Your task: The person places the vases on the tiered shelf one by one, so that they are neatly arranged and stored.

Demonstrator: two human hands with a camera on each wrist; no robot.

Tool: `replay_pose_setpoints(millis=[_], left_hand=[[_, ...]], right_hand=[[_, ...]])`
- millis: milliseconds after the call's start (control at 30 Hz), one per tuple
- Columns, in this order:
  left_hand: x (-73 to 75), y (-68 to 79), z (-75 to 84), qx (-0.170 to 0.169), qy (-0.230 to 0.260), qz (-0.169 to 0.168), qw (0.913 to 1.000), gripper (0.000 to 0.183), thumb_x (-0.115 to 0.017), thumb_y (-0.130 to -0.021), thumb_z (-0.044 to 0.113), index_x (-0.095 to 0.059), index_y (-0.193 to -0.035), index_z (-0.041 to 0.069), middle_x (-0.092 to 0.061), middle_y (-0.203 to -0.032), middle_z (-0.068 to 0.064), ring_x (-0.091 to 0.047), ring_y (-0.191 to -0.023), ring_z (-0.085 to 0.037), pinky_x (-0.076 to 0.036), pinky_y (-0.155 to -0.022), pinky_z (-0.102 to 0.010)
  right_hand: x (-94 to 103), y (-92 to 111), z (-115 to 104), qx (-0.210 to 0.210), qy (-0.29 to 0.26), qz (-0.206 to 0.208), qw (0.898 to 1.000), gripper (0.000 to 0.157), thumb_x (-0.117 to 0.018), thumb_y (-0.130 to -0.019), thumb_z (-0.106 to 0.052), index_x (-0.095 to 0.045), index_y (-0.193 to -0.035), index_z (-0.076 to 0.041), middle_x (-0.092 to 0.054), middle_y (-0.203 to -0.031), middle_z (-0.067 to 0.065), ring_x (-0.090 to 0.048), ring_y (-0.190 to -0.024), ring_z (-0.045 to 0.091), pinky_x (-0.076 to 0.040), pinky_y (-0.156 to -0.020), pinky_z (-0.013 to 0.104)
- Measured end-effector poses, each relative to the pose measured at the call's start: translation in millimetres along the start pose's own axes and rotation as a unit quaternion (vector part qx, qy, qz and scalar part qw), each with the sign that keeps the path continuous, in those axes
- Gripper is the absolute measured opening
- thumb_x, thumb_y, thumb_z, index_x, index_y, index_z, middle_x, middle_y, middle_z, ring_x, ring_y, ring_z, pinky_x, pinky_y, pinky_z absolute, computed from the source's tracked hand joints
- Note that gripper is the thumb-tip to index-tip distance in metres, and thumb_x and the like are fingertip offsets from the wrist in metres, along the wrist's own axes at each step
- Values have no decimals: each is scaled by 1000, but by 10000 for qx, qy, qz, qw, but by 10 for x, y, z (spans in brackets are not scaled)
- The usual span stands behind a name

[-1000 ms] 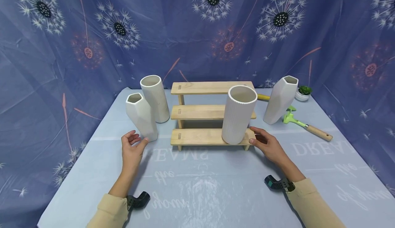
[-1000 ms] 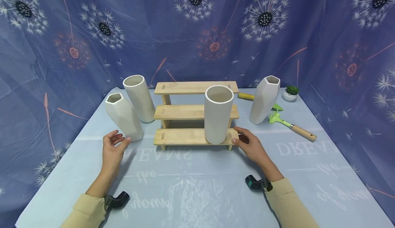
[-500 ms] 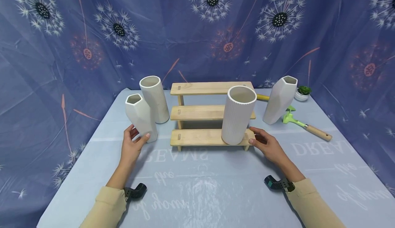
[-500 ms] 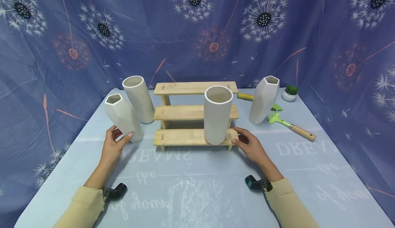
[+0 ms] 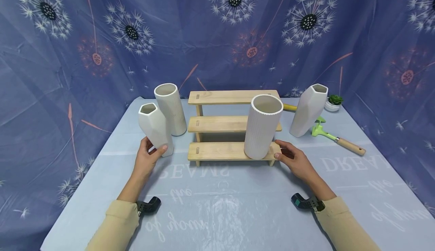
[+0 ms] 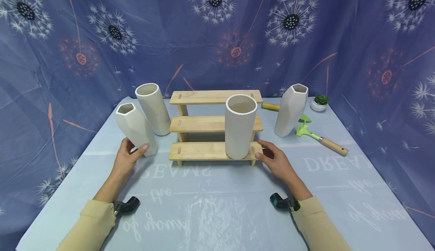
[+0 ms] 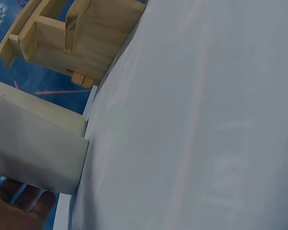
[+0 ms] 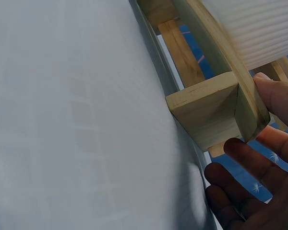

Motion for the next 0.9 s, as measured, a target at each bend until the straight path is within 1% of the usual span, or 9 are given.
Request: replay_pose_setpoints(millis=[100,167,267,333,400,467,600,900], left_hand=[[8,-18,-6,-12,23,-35,10000,79,-69,-86,24,-21,-148,10,-36,-146,-14,-36,-135,-27,-31,-112,-43],[13,-33,-12,-14,18,-49,10000,78,-69,-87,25,-22,-147,10,-36,-146,-13,-38,-133,-27,-34,-110,-40],[17,-55,-16,-34,-28,-51,10000,78,-69,-87,25,-22,-147,11,-37,-146,-12,-41,-130,-26,-39,-102,-27],[16,-65,-13,-61,-44,-42,10000,77,-68,-87,25,-22,-147,11,-38,-145,-12,-43,-127,-23,-40,-95,-17],[16,-77,-11,-85,-74,-34,9999,77,-69,-87,25,-23,-147,11,-39,-145,-11,-44,-123,-19,-40,-89,-11],[14,-89,-9,-102,-76,-34,9999,76,-69,-87,25,-24,-146,10,-40,-144,-11,-45,-119,-16,-40,-86,-9],[13,-110,-7,-89,-74,-23,9999,74,-70,-86,25,-26,-144,10,-41,-143,-11,-45,-115,-11,-40,-87,-10],[14,-126,4,-60,-23,-46,10000,71,-69,-86,25,-29,-143,10,-41,-143,-11,-47,-111,-6,-41,-87,-10]], right_hand=[[1,1,-1,18,-2,-2,10000,60,-61,-91,-39,-41,-142,-15,-44,-143,16,-49,-125,38,-42,-100,54],[1,1,-2,37,6,1,10000,60,-60,-91,-39,-41,-142,-14,-44,-143,16,-49,-125,37,-42,-100,53],[0,1,0,46,11,16,10000,60,-61,-91,-39,-41,-142,-15,-45,-143,15,-50,-124,36,-42,-99,53],[-2,-1,2,48,16,21,10000,60,-60,-91,-39,-41,-142,-15,-45,-143,15,-50,-124,36,-42,-99,53],[-3,-1,5,40,20,26,10000,60,-61,-91,-39,-41,-142,-15,-45,-143,15,-50,-124,37,-43,-99,53],[-3,-1,7,40,27,32,10000,60,-61,-91,-39,-41,-142,-16,-44,-143,15,-50,-124,37,-43,-99,53],[-2,0,11,49,22,35,10000,60,-61,-91,-39,-41,-142,-16,-44,-143,15,-50,-124,37,-43,-98,53],[-1,2,15,49,34,50,10000,60,-61,-91,-39,-41,-142,-16,-45,-143,16,-50,-124,37,-43,-99,53]])
Point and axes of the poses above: each hand's wrist, its own y-axis away from the middle knuckle, its own x-axis out of the back of the hand, z = x × y, the point moved 1 cm from there along -y, towards the middle knuckle
